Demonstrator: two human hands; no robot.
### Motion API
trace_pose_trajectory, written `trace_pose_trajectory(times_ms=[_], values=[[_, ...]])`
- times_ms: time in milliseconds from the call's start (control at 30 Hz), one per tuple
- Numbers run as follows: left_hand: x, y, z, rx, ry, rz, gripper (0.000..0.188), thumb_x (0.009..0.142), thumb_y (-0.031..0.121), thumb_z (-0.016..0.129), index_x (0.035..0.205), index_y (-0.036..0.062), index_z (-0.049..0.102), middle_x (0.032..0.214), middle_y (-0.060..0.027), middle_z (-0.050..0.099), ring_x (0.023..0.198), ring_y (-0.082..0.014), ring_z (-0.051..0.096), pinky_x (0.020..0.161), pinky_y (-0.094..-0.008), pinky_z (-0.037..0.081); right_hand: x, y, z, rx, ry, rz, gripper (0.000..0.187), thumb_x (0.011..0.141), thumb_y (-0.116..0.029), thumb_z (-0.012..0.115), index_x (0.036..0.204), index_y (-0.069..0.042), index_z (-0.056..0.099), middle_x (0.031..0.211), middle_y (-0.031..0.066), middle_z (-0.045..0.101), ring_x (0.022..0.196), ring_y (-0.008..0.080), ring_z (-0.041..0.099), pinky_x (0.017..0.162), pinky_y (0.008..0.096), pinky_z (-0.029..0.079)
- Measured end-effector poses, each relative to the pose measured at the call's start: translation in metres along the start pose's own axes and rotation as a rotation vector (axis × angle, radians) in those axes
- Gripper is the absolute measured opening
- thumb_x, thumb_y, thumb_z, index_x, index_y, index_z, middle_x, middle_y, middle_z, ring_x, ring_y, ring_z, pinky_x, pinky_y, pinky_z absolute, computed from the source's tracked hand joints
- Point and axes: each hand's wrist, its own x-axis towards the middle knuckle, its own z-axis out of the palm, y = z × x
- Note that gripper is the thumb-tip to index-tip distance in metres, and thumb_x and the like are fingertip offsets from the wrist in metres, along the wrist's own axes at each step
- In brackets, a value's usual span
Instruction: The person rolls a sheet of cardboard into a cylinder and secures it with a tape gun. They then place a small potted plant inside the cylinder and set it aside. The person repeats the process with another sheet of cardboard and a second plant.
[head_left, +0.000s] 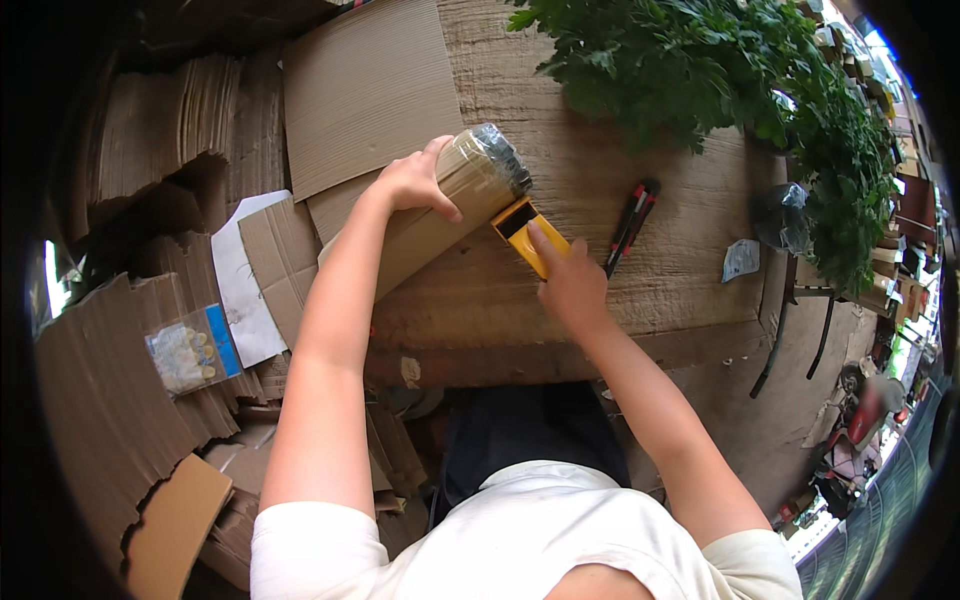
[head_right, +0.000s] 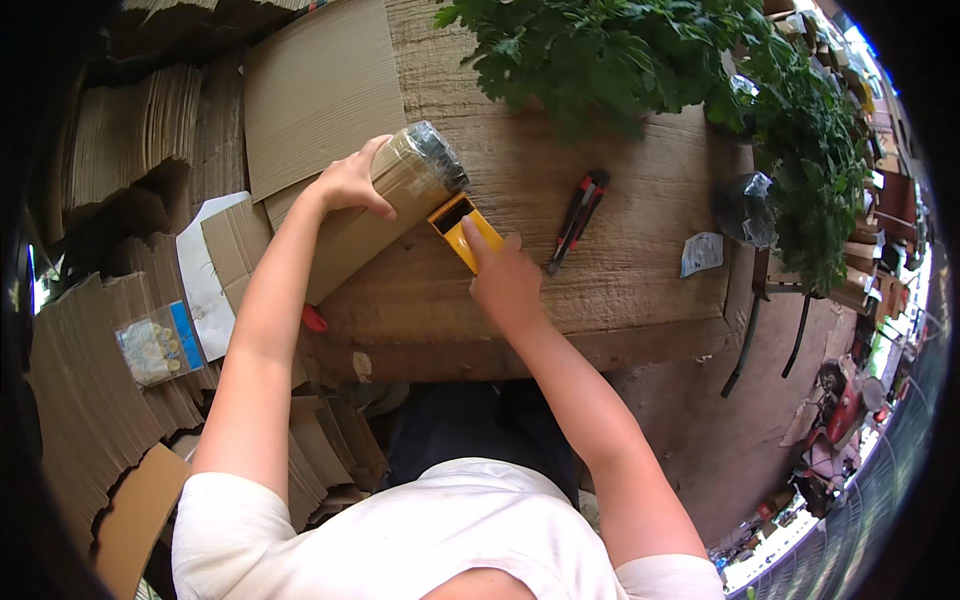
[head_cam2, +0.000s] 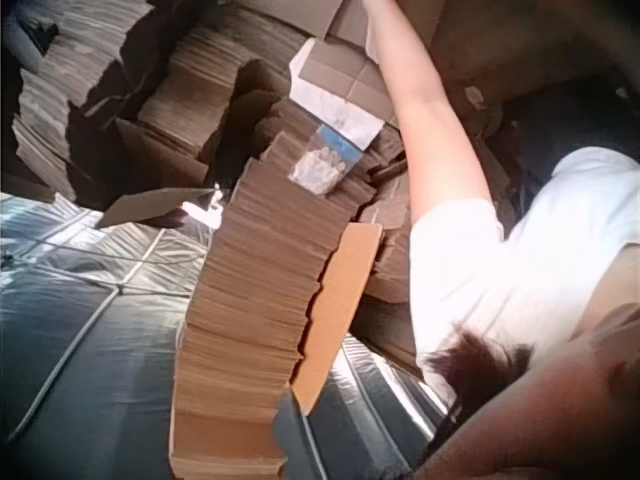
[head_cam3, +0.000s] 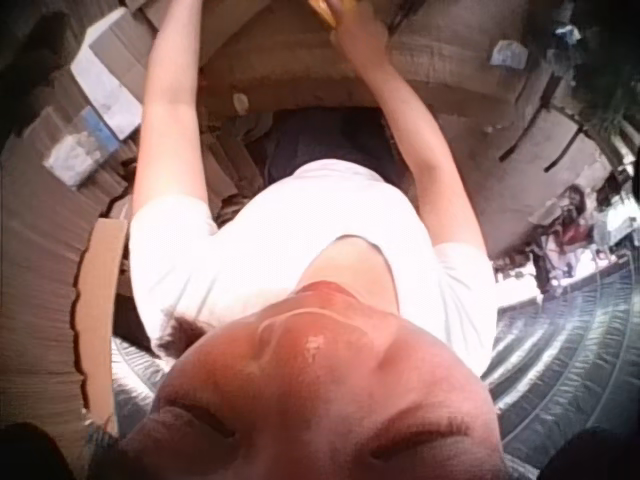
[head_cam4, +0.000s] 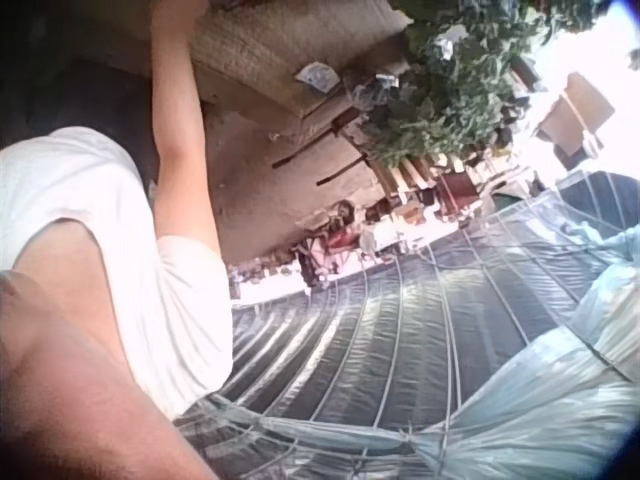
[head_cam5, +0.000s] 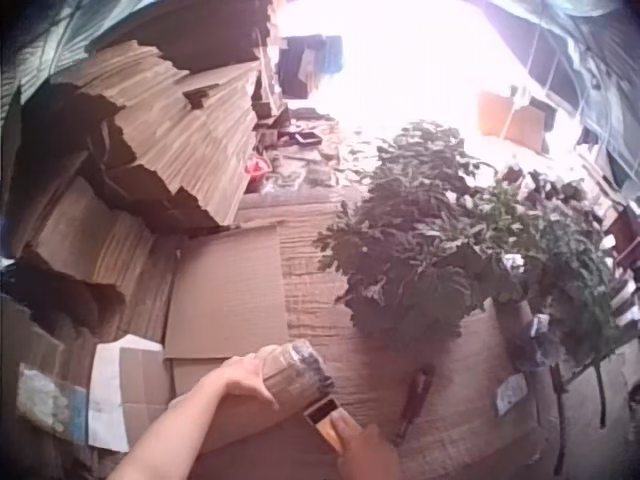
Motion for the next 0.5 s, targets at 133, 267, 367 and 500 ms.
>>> trace_pose_trajectory(times_ms=[133,267,367,500], values=[[0.016,-0.019,-0.013,-0.194,-0.126,0.052,0.120,0.039,0.040,0.081,0.140,0.0178,0.020,0.124,-0.0171,0.051,0.116,-0.0325,0.047,0.097,-0.0374,0.040,0.011,-0.013,-0.017,0.033,-0.171,0.092,0.082,0.065,-0.012,0.069,0.135,-0.038,0.035,0.089,0.0156,0.046,0.066,0.0294,0.058,0.058,0.0381,0.050],[0.011,-0.018,-0.012,-0.141,-0.101,0.054,0.117,0.041,0.040,0.081,0.140,0.0181,0.021,0.120,-0.0175,0.053,0.113,-0.0332,0.049,0.096,-0.0373,0.040,0.003,-0.016,-0.012,0.079,-0.179,0.121,0.081,0.067,-0.013,0.068,0.135,-0.039,0.033,0.092,0.0175,0.047,0.070,0.0320,0.059,0.062,0.0397,0.051],[0.001,-0.008,-0.006,-0.068,-0.061,0.113,0.117,0.042,0.043,0.080,0.139,0.0146,0.022,0.116,-0.0181,0.056,0.108,-0.0339,0.053,0.094,-0.0377,0.041,-0.016,-0.012,-0.001,0.107,-0.099,0.155,0.082,0.064,-0.012,0.069,0.134,-0.039,0.035,0.088,0.0164,0.046,0.072,0.0328,0.057,0.062,0.0402,0.050],[-0.024,0.000,0.049,-0.185,-0.143,0.170,0.113,0.044,0.043,0.080,0.137,0.0120,0.025,0.114,-0.0207,0.056,0.107,-0.0353,0.053,0.094,-0.0380,0.041,-0.084,-0.001,-0.012,0.095,-0.096,0.244,0.083,0.061,-0.011,0.068,0.133,-0.038,0.038,0.085,0.0147,0.046,0.073,0.0336,0.056,0.063,0.0409,0.049]])
